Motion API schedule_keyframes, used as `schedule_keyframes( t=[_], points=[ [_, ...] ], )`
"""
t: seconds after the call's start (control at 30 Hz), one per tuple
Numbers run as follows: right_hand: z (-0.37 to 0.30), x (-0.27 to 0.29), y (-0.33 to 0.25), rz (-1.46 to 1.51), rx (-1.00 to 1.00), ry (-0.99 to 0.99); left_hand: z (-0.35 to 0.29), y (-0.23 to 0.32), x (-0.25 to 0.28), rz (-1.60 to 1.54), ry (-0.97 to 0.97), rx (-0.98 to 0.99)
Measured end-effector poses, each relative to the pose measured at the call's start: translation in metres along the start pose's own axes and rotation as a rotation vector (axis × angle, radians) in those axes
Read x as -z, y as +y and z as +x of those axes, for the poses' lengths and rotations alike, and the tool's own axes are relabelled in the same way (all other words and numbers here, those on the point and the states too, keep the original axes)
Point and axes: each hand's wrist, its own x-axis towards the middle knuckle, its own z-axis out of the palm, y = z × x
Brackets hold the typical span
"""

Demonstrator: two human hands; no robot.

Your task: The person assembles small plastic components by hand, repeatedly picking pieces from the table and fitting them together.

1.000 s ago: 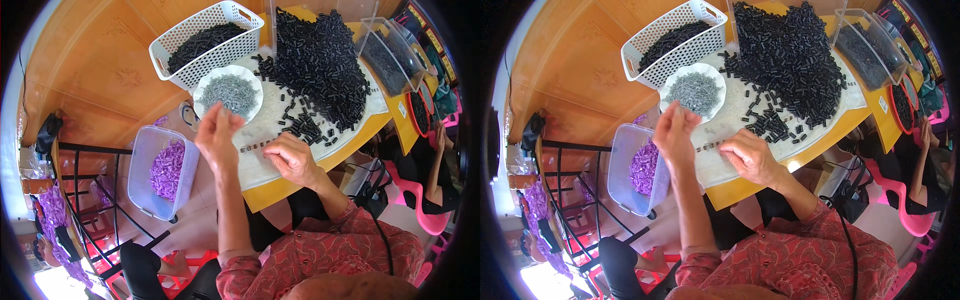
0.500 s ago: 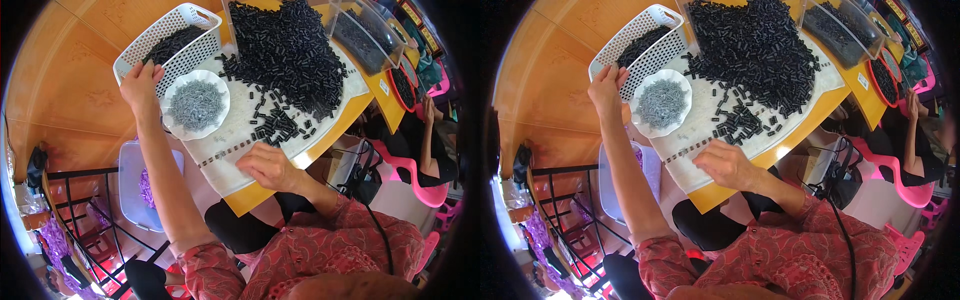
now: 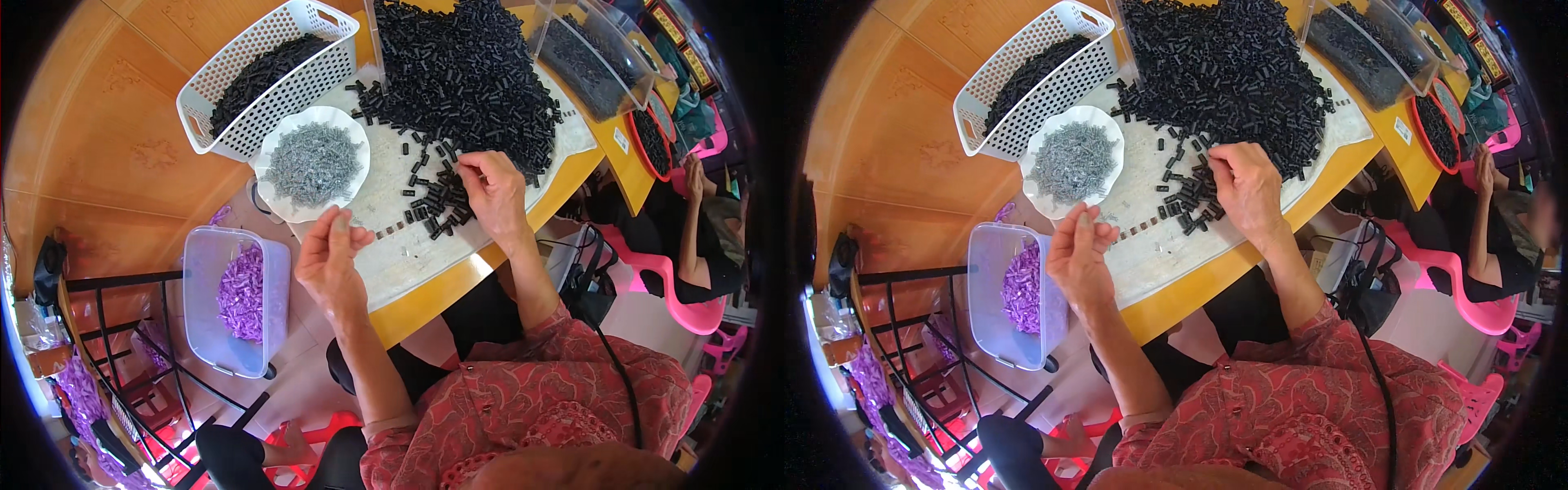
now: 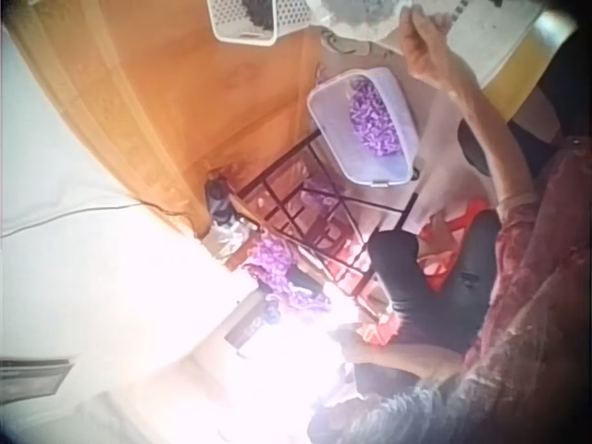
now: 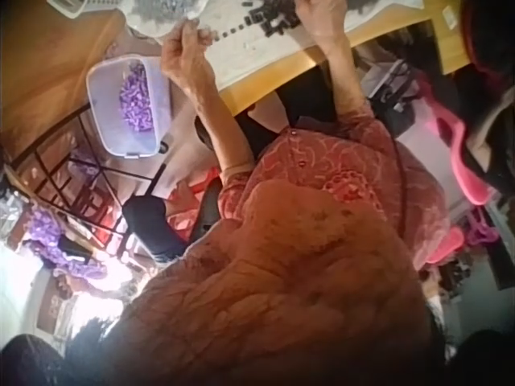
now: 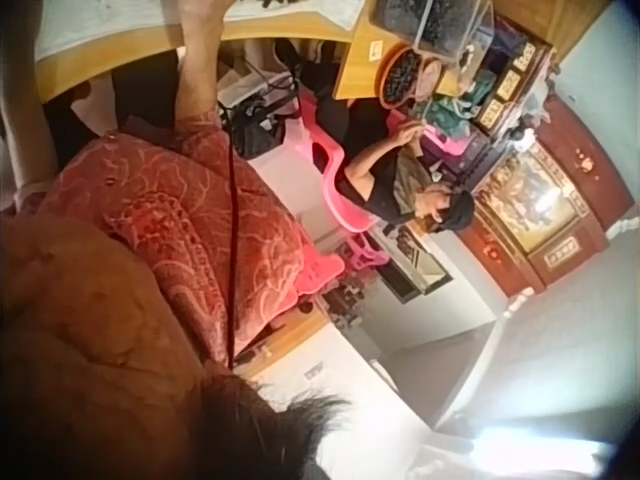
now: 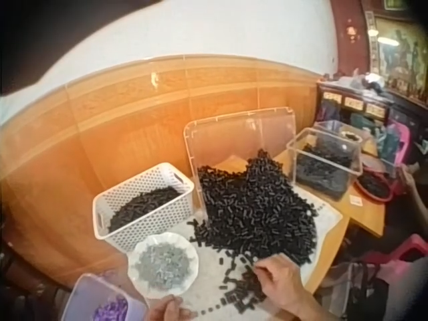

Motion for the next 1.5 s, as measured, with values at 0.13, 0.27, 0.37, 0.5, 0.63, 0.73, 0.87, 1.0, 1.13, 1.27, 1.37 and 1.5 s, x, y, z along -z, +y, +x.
schedule_keyframes(
  t=[0.13, 0.27, 0.37, 0.5, 0.63, 0.73, 0.87, 1.0, 1.13, 1.27, 1.37, 1.5],
  points=[
    [0.004, 0.004, 0.008, -0.093, 0.028, -0.047, -0.007, -0.009, -0.001, 0.010, -0.056, 0.023],
    [0.009, -0.003, 0.001, -0.112, 0.036, -0.072, -0.009, -0.017, 0.002, 0.032, -0.106, 0.076],
    [0.015, -0.013, -0.004, -0.130, 0.093, -0.106, -0.012, -0.020, 0.001, 0.042, -0.128, 0.098],
    [0.020, -0.027, -0.005, -0.192, 0.118, -0.194, -0.016, -0.020, -0.001, 0.127, -0.178, 0.140],
    [0.022, -0.031, -0.006, -0.230, 0.115, -0.280, -0.018, -0.018, -0.002, 0.132, -0.174, 0.150],
    [0.025, -0.031, -0.005, -0.250, 0.123, -0.313, -0.019, -0.019, -0.002, 0.143, -0.186, 0.155],
    [0.023, -0.025, -0.008, -0.224, 0.198, -0.242, -0.021, -0.023, -0.005, 0.118, -0.236, 0.170],
    [0.012, -0.016, -0.024, 0.198, -0.063, -0.372, -0.022, -0.024, -0.007, 0.106, -0.251, 0.180],
    [0.001, -0.013, -0.042, 0.526, -0.244, -0.471, -0.022, -0.026, -0.007, 0.040, -0.245, 0.165],
    [-0.008, -0.017, -0.052, 0.578, -0.218, -0.495, -0.021, -0.029, -0.003, -0.053, -0.231, 0.166],
    [-0.013, -0.019, -0.059, 0.529, -0.158, -0.499, -0.021, -0.027, -0.003, -0.039, -0.245, 0.166],
    [-0.019, -0.022, -0.071, 0.475, -0.060, -0.490, -0.023, -0.026, 0.000, -0.013, -0.229, 0.163]
  ],
)
